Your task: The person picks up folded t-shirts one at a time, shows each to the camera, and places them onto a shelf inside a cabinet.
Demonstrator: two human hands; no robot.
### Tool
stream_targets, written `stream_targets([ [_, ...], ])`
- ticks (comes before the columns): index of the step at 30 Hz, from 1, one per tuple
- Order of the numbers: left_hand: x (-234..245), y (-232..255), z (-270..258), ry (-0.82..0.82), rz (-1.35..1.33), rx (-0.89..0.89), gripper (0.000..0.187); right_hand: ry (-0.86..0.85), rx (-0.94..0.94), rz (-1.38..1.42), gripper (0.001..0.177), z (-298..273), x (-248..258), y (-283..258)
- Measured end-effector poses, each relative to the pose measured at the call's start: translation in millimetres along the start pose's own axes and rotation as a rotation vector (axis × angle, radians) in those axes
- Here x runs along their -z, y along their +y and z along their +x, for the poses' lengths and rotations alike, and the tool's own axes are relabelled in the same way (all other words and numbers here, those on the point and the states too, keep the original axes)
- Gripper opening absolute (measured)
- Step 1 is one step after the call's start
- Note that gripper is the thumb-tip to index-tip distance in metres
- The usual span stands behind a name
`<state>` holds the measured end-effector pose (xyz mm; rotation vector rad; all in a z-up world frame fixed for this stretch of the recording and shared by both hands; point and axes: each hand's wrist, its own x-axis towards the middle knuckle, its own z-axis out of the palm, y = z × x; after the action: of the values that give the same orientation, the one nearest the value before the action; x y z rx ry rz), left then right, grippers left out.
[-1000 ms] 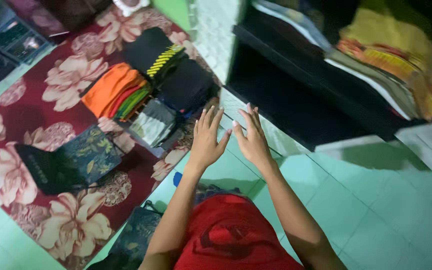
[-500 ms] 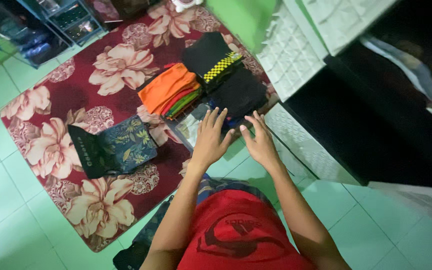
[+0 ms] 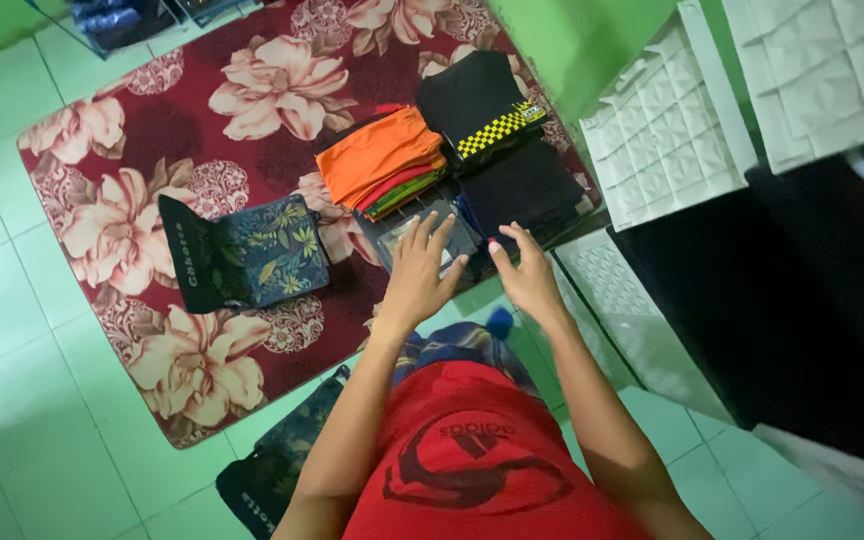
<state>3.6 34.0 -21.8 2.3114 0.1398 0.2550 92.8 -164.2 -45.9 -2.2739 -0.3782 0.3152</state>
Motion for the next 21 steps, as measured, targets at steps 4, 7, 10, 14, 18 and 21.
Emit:
stream_targets([
  [4, -15.4, -4.7, 18.5, -0.027, 0.026, 0.059, 0.064, 0.043, 0.115, -0.001, 0.042, 39.1, -0.4, 22.8],
  [7, -28.3, -9.6, 39.9, -0.060, 0.044, 0.111, 0.065, 0.044, 0.110, -0.040, 0.041, 73.4, 2.5, 29.9],
  [10, -43.2, -12.6, 64.7, -0.055, 0.039, 0.146, 0.066, -0.023, -0.029, 0.019, 0.044, 110.0, 4.5, 40.8],
  [14, -62.1, -18.4, 103.8, -0.042, 0.022, 0.203, 0.066, -0.100, -0.084, 0.141, 0.044, 174.9, -20.2, 89.9],
  [18, -79.4, -20.8, 129.1, -0.044, -0.033, 0.253, 0.064, -0.359, -0.671, 0.690, 0.049, 223.5, -55.7, 168.6],
  [21, -91.1, -21.9, 144.3, -0.056, -0.051, 0.303, 0.064, -0.337, -0.919, 1.074, 0.054, 250.4, -79.7, 223.5],
])
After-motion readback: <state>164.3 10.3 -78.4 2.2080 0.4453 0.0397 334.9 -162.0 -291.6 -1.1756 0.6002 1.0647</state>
